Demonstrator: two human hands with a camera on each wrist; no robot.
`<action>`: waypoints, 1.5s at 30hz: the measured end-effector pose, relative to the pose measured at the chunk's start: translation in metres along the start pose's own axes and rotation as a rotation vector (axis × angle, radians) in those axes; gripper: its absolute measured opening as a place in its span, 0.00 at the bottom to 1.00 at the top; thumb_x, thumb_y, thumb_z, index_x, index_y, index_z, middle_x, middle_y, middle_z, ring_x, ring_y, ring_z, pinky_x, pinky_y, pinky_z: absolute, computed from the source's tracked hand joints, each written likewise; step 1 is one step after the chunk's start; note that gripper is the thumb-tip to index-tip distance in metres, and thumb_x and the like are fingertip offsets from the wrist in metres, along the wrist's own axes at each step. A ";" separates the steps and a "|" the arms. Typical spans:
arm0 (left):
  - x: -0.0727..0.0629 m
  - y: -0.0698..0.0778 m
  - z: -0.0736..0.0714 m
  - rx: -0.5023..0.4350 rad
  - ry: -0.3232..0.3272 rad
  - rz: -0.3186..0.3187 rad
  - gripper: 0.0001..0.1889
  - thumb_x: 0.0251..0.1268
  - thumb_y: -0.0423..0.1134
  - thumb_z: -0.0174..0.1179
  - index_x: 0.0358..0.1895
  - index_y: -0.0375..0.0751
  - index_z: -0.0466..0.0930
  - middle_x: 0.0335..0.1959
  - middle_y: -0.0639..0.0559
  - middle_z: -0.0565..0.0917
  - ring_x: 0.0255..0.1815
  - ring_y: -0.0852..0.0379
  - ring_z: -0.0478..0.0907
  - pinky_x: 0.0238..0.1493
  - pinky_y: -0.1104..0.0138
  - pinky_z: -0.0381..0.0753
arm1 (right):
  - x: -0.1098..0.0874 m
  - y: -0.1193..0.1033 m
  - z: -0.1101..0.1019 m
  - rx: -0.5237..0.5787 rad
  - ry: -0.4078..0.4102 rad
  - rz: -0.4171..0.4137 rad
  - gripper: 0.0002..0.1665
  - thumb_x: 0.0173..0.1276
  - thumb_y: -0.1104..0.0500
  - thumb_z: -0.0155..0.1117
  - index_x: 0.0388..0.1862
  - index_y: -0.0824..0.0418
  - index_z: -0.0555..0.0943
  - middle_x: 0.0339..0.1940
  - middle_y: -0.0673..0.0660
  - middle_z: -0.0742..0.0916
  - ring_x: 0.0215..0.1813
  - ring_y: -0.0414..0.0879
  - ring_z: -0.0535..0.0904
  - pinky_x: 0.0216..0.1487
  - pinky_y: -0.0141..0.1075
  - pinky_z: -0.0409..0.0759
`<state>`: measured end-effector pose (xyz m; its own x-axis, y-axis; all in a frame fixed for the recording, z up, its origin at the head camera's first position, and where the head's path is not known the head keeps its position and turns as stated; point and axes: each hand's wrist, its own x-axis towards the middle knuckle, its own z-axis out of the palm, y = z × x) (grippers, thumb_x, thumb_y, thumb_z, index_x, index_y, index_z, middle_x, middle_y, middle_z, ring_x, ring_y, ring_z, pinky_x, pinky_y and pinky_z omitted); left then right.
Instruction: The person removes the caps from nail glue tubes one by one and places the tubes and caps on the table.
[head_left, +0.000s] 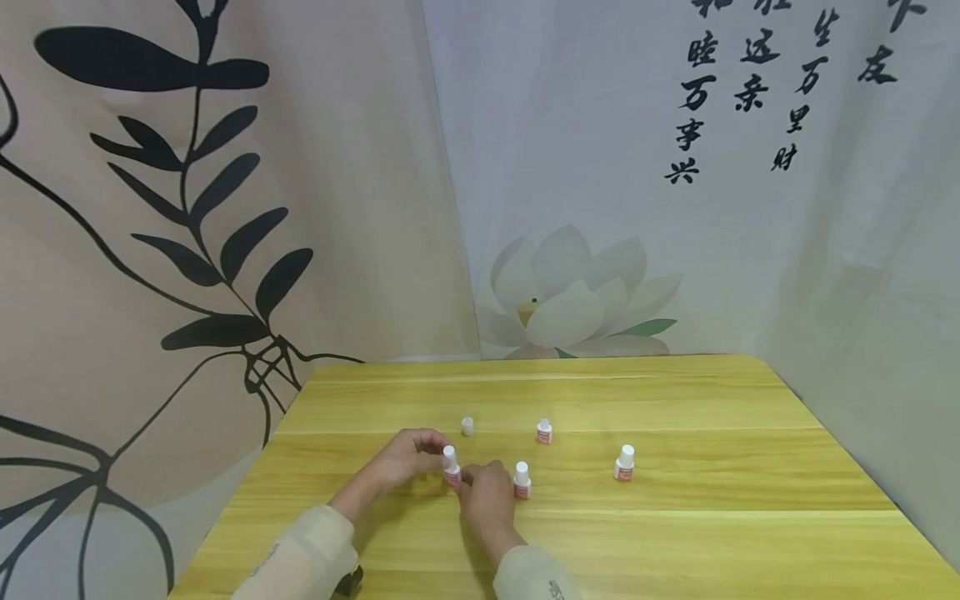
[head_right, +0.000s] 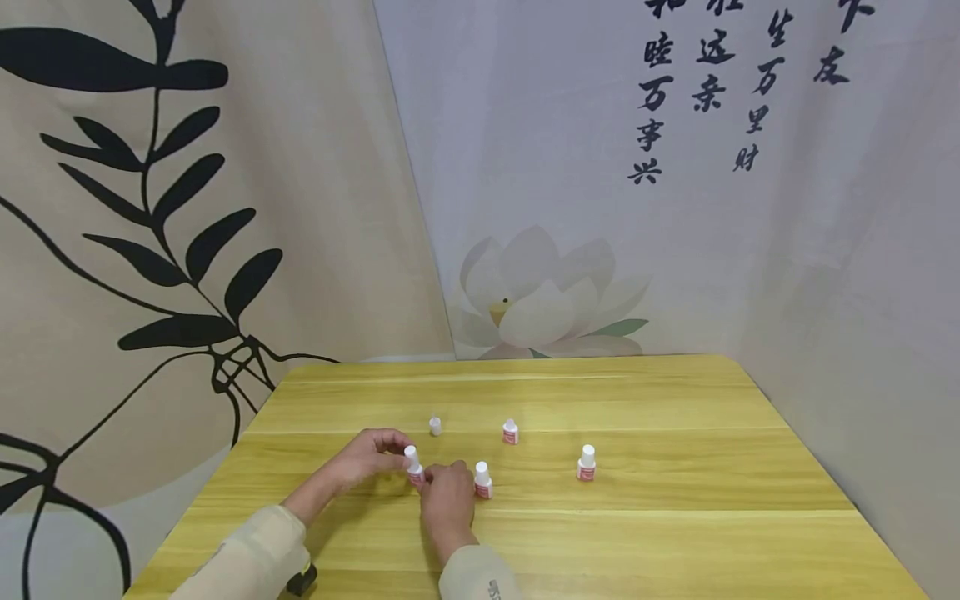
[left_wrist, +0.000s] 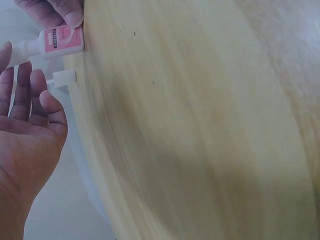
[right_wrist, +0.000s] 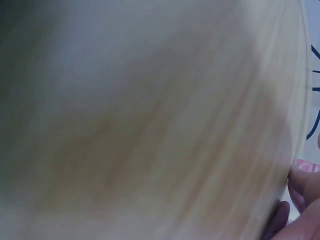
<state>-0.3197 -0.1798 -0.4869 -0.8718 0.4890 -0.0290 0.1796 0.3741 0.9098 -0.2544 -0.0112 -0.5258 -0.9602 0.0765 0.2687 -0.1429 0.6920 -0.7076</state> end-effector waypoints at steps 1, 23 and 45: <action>0.000 -0.001 0.000 0.000 0.001 0.000 0.15 0.64 0.39 0.67 0.50 0.36 0.82 0.42 0.48 0.82 0.48 0.50 0.76 0.51 0.58 0.75 | 0.000 0.000 0.000 0.001 -0.008 0.008 0.04 0.60 0.59 0.74 0.33 0.58 0.89 0.27 0.51 0.78 0.35 0.46 0.71 0.39 0.42 0.72; 0.004 0.001 -0.003 0.004 0.016 0.008 0.13 0.65 0.40 0.67 0.48 0.37 0.82 0.41 0.49 0.83 0.46 0.51 0.77 0.48 0.59 0.76 | 0.001 0.002 0.000 -0.011 -0.014 0.010 0.04 0.60 0.59 0.73 0.34 0.58 0.89 0.28 0.52 0.80 0.34 0.46 0.71 0.39 0.42 0.72; 0.000 0.011 -0.003 -0.016 0.045 0.013 0.12 0.66 0.38 0.66 0.48 0.36 0.82 0.41 0.49 0.82 0.47 0.50 0.76 0.50 0.57 0.75 | 0.000 -0.004 -0.005 0.020 -0.033 0.026 0.04 0.61 0.58 0.73 0.33 0.58 0.89 0.28 0.52 0.80 0.35 0.46 0.72 0.40 0.44 0.73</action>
<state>-0.3189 -0.1783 -0.4760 -0.8891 0.4577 0.0009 0.1838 0.3552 0.9165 -0.2525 -0.0104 -0.5196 -0.9710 0.0707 0.2283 -0.1219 0.6754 -0.7273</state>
